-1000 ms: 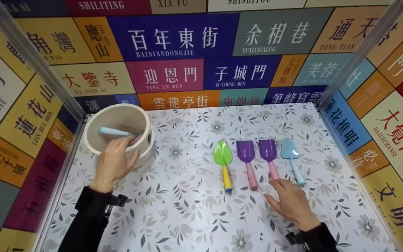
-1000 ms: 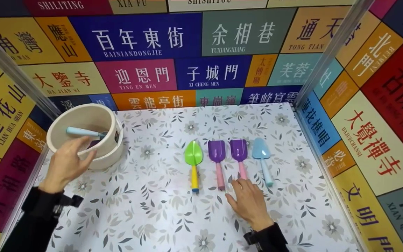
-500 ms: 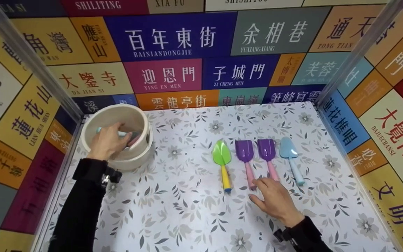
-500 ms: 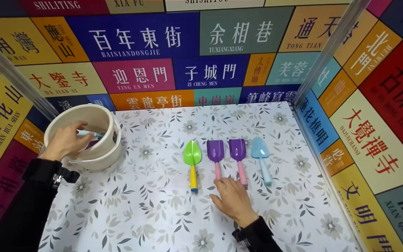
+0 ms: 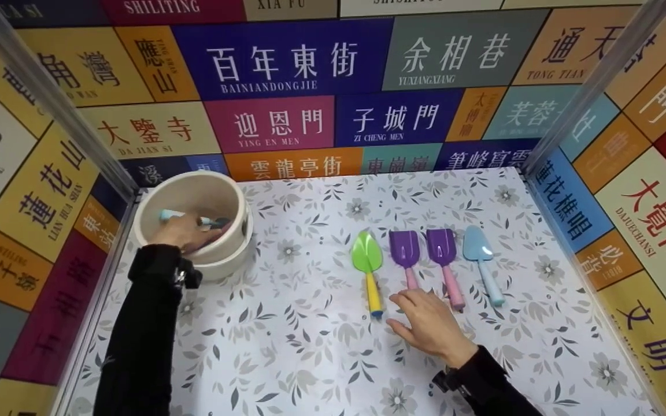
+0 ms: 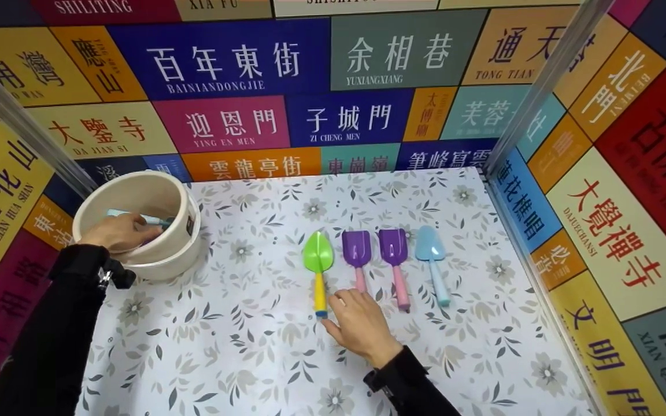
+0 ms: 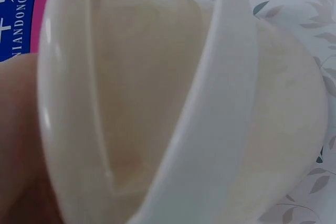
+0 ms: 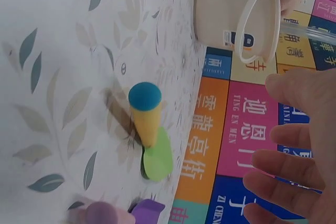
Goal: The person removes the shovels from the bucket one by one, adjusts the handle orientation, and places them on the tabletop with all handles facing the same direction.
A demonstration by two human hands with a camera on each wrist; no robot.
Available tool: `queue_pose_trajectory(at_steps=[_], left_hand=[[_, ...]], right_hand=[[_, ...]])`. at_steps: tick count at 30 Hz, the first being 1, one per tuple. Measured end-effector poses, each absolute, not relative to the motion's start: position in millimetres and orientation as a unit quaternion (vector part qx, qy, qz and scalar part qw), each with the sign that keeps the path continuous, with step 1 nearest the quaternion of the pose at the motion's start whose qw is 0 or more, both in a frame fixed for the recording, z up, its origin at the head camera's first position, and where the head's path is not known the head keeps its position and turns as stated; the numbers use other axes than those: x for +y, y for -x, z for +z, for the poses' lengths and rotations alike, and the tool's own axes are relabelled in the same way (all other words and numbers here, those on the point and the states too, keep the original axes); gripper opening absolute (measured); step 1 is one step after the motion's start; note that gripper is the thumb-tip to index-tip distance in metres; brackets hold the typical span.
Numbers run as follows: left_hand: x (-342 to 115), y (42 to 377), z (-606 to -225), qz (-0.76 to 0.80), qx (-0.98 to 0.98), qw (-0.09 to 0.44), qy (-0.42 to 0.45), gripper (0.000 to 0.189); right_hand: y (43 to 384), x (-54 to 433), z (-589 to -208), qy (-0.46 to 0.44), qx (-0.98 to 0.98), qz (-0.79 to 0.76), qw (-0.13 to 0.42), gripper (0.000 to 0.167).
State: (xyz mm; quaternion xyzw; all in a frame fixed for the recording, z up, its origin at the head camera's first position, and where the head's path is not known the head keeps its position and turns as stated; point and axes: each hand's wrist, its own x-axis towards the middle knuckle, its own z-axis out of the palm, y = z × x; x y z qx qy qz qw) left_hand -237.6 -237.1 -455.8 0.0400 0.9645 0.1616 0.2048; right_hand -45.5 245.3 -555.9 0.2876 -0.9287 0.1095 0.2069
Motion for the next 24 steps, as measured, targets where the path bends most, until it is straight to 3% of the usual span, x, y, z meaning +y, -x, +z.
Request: queue_pose_trajectory(at_steps=[12, 16, 19, 24], left_hand=[[-239, 250, -465, 0.117, 0.950, 0.278, -0.080, 0.090], [-244, 266, -483, 0.098, 0.952, 0.274, -0.095, 0.097], [-240, 268, -480, 0.092, 0.950, 0.279, -0.104, 0.089], [-224, 255, -452, 0.119, 0.940, 0.309, -0.077, 0.050]], right_hand=[[47, 229, -556, -0.296, -0.929, 0.111, 0.190, 0.042], [46, 226, -558, -0.302, -0.928, 0.111, 0.188, 0.043], [46, 223, -560, -0.309, -0.926, 0.112, 0.185, 0.042], [45, 220, -561, -0.312, -0.925, 0.115, 0.183, 0.041]])
